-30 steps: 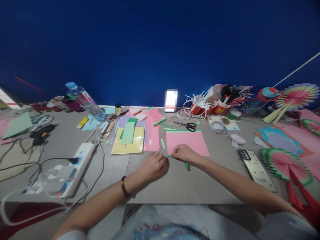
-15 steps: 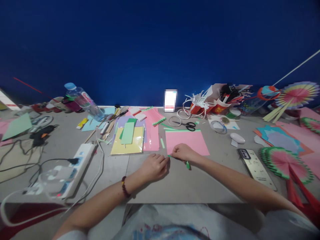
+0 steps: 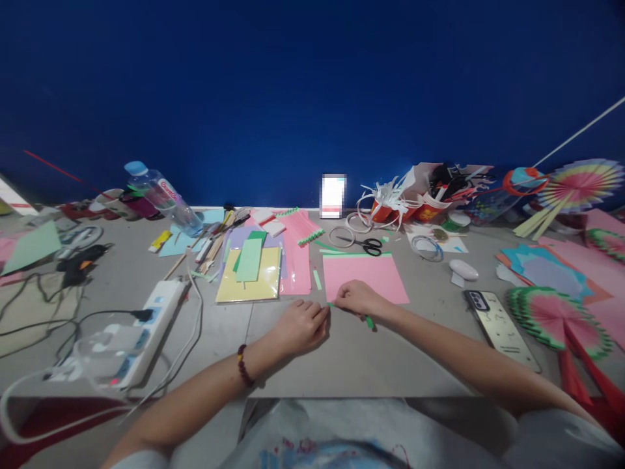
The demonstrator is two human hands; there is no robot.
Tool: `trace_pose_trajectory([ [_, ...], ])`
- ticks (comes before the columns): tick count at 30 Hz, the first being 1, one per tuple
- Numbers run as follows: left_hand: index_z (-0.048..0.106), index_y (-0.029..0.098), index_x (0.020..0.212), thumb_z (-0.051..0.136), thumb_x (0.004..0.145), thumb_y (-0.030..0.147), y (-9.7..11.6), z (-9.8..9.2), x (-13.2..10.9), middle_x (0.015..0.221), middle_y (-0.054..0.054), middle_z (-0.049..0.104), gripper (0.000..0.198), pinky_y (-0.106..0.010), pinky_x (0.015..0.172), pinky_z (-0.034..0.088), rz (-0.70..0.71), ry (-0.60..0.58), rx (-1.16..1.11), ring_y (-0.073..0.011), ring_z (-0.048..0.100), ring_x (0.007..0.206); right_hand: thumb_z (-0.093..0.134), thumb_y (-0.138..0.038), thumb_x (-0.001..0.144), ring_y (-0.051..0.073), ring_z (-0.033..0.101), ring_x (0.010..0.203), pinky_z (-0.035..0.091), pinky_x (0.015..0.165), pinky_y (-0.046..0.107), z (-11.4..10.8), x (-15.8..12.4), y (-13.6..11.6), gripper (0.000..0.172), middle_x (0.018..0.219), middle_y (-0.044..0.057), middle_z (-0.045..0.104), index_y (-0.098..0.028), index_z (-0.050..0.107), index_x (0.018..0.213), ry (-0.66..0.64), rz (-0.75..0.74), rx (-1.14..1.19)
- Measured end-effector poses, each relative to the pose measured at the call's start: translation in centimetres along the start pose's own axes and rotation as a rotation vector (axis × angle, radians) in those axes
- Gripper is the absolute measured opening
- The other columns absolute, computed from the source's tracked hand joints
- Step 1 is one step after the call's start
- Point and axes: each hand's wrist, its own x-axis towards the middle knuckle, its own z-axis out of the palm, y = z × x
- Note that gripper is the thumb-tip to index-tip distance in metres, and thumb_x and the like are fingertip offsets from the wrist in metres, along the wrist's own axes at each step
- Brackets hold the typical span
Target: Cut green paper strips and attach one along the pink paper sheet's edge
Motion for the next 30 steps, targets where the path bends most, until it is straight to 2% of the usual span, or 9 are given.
trace_pose_trajectory([
  [18, 0.063, 0.014, 0.096, 0.046, 0.085, 0.02, -0.2, 0.0, -0.1, 0.067, -0.004, 0.059, 0.021, -0.031, 0.053, 0.039, -0.017, -0.015, -0.02, -0.0164, 0.056, 0.06, 0.063, -0.029, 0.074, 0.007, 0.044, 0.027, 0.035, 0.03, 0.017, -0.1, 0.0, 0.1, 0.016, 0.039, -0.006, 0.049, -0.016, 0.06, 0.064, -0.004, -0.007, 0.031],
  [23, 0.062, 0.015, 0.097, 0.049, 0.084, 0.02, -0.4, 0.0, -0.1, 0.067, -0.003, 0.059, 0.019, -0.032, 0.054, 0.04, -0.06, 0.013, -0.021, -0.0169, 0.056, 0.059, 0.063, -0.024, 0.073, 0.007, 0.044, 0.027, 0.034, 0.028, 0.017, -0.4, -0.6, -0.7, 0.015, 0.04, -0.006, 0.047, -0.016, 0.059, 0.062, -0.016, -0.006, 0.071],
  [30, 0.062, 0.016, 0.097, 0.047, 0.085, 0.019, -0.7, 0.4, -0.1, 0.066, -0.003, 0.059, 0.019, -0.031, 0.055, 0.04, -0.1, -0.015, -0.027, -0.0171, 0.057, 0.06, 0.062, -0.022, 0.074, 0.007, 0.041, 0.027, 0.033, 0.027, 0.017, -0.6, -0.8, -1.1, 0.016, 0.039, -0.007, 0.046, -0.016, 0.057, 0.06, -0.034, 0.004, 0.082],
])
